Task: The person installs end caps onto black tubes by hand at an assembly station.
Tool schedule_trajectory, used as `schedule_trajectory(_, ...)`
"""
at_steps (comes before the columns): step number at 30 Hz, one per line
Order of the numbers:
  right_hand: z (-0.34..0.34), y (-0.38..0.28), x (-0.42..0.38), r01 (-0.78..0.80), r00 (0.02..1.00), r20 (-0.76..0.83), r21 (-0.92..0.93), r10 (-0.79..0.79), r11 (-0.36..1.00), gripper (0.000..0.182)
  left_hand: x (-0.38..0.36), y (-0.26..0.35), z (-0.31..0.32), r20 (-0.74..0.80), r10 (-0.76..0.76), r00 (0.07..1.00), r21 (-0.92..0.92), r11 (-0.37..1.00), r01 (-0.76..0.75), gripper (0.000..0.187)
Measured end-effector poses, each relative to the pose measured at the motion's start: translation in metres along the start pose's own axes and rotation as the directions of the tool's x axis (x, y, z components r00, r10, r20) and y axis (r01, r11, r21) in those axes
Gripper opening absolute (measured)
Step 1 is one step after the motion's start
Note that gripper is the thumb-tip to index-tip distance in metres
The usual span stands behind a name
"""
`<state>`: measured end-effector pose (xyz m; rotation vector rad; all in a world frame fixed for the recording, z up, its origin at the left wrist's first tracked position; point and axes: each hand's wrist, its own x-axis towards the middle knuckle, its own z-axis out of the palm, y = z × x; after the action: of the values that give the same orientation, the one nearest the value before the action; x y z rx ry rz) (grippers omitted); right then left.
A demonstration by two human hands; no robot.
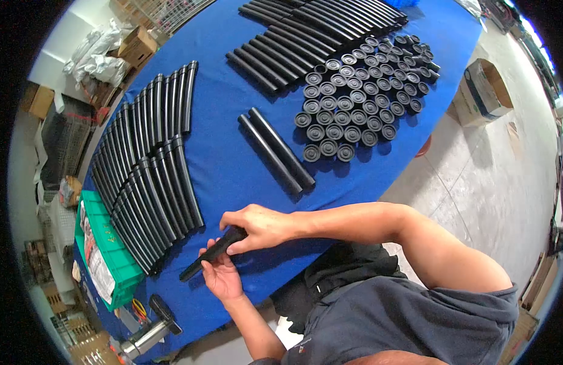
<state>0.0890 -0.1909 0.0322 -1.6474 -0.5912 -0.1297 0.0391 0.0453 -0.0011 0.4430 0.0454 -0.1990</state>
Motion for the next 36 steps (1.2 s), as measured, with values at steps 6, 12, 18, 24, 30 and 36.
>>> schedule_trajectory(6, 0.001, 0.009, -0.003, 0.083, 0.996, 0.034, -0.015, -0.083, 0.996, 0.038, 0.001, -0.002, -0.001, -0.019, 0.025, 1.0, 0.013, 1.0, -0.025, 0.034)
schedule_trajectory(12, -0.012, -0.005, 0.001, -0.309, 0.927, 0.218, -0.008, 0.304, 0.951, 0.035, 0.002, -0.003, 0.004, -0.009, 0.015, 1.0, 0.066, 0.998, -0.015, 0.032)
schedule_trajectory(18, -0.01, -0.006, 0.003, -0.207, 0.976, 0.069, 0.002, 0.207, 0.978, 0.031, 0.001, -0.007, 0.007, -0.033, 0.05, 0.998, 0.055, 0.997, -0.048, 0.028)
schedule_trajectory(24, -0.013, -0.002, 0.005, -0.333, 0.934, 0.183, 0.126, 0.308, 0.934, 0.035, 0.003, -0.007, 0.006, -0.054, 0.057, 0.997, 0.097, 0.994, -0.052, 0.027)
schedule_trajectory(30, -0.017, -0.01, 0.01, -0.6, 0.795, 0.282, 0.242, 0.536, 0.762, 0.026, 0.003, -0.008, 0.012, -0.03, 0.058, 0.998, 0.124, 0.991, -0.054, 0.027)
schedule_trajectory(36, -0.02, 0.008, 0.009, -0.541, 0.841, 0.265, 0.419, 0.472, 0.729, 0.022, -0.013, 0.019, 0.005, -0.065, 0.075, 0.995, 0.065, 0.995, -0.071, 0.038)
